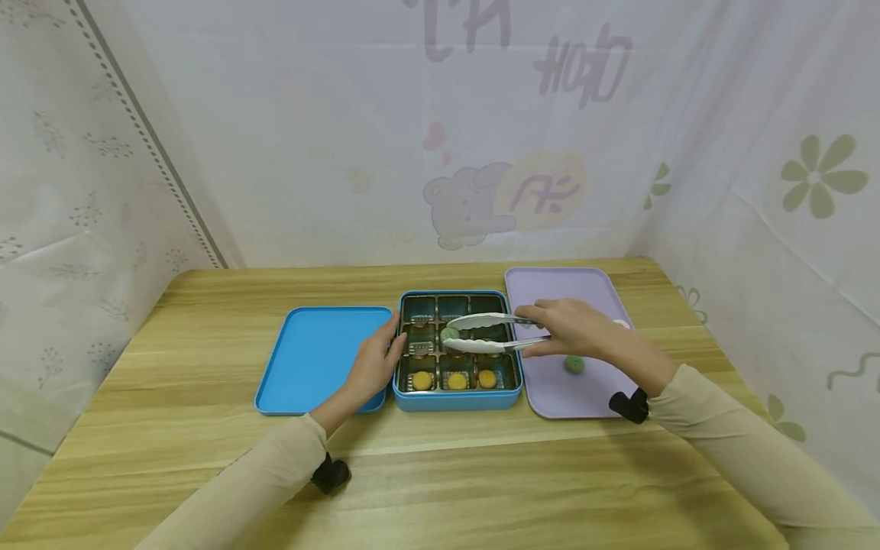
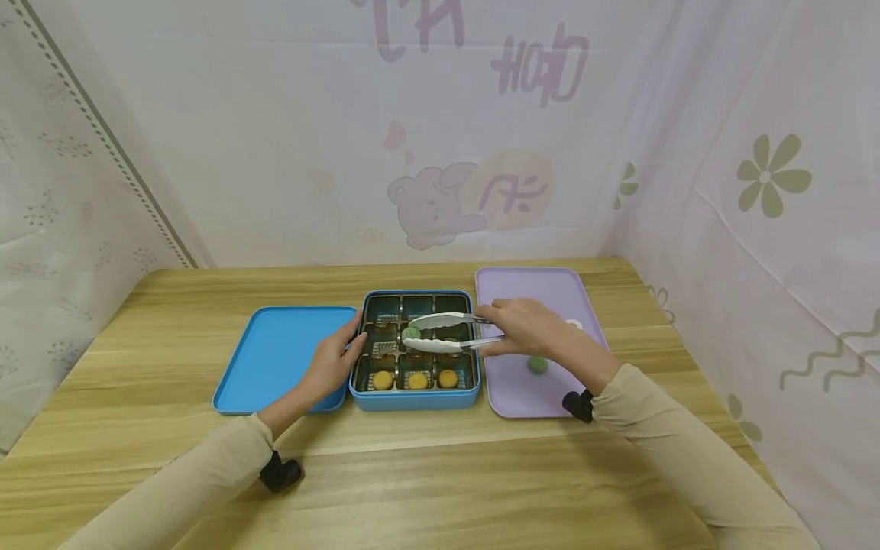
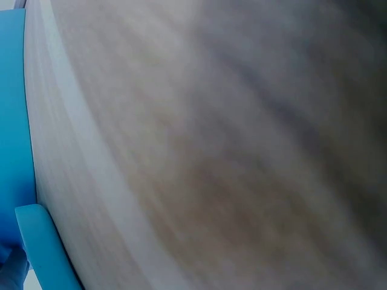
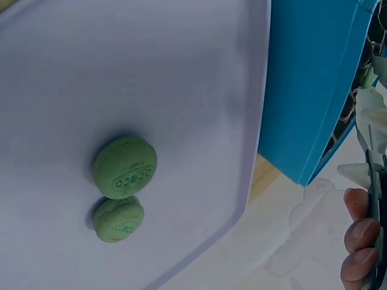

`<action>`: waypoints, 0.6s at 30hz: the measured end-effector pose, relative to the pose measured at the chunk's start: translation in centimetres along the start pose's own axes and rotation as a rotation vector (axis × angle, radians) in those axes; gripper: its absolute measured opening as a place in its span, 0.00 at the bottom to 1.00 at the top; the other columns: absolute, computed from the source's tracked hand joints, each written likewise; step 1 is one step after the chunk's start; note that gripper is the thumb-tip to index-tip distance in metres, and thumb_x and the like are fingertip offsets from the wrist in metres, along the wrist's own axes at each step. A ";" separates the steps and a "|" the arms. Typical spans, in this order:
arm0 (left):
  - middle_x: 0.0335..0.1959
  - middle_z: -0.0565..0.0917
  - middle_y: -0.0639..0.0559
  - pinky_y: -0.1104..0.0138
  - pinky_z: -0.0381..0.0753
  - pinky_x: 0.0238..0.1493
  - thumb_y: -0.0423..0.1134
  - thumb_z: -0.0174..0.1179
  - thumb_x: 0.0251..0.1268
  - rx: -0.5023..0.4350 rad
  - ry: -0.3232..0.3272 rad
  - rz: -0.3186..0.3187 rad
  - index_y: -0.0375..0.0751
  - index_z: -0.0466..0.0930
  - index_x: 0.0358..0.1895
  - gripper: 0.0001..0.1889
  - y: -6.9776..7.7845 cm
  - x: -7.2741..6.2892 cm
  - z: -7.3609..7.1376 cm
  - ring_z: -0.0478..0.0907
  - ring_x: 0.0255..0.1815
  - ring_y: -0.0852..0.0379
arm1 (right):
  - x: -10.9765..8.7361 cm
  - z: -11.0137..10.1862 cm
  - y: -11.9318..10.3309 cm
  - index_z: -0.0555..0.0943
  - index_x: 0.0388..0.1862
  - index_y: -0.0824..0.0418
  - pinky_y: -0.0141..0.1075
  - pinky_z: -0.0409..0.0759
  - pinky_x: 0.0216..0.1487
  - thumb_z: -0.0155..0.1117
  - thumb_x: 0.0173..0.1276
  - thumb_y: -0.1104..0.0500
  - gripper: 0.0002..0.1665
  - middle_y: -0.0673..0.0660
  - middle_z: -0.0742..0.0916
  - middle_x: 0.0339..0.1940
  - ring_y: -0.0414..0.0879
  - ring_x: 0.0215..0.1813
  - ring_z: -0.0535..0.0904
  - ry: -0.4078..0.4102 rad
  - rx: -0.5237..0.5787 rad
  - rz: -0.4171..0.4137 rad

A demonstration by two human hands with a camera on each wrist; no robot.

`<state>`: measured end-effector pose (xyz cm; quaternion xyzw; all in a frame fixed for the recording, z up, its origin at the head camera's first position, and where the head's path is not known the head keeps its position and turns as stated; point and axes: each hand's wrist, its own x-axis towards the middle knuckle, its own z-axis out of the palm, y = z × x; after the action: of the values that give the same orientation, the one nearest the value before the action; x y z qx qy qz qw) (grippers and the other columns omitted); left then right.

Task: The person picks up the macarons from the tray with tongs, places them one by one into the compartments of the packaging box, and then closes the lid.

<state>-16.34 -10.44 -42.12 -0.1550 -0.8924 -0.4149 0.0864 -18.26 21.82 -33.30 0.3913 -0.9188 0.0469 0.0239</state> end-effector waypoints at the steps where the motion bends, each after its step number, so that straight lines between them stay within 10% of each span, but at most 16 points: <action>1: 0.67 0.65 0.32 0.50 0.74 0.56 0.36 0.47 0.74 -0.002 -0.001 0.002 0.27 0.58 0.69 0.26 0.0 0.0 0.0 0.73 0.59 0.39 | 0.1 0.0 -0.1 0.79 0.53 0.61 0.37 0.78 0.28 0.72 0.51 0.40 0.37 0.51 0.81 0.27 0.41 0.26 0.78 0.005 -0.016 -0.008; 18: 0.67 0.65 0.32 0.50 0.74 0.56 0.35 0.48 0.73 -0.018 0.007 0.012 0.26 0.58 0.69 0.25 -0.1 -0.1 0.1 0.69 0.63 0.39 | -0.5 0.6 -0.2 0.78 0.54 0.62 0.33 0.74 0.24 0.72 0.51 0.40 0.37 0.52 0.81 0.25 0.39 0.22 0.74 0.029 -0.020 0.006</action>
<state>-16.31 -10.47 -42.25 -0.1595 -0.8873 -0.4231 0.0906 -17.81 22.00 -33.90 0.3878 -0.9198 0.0435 0.0411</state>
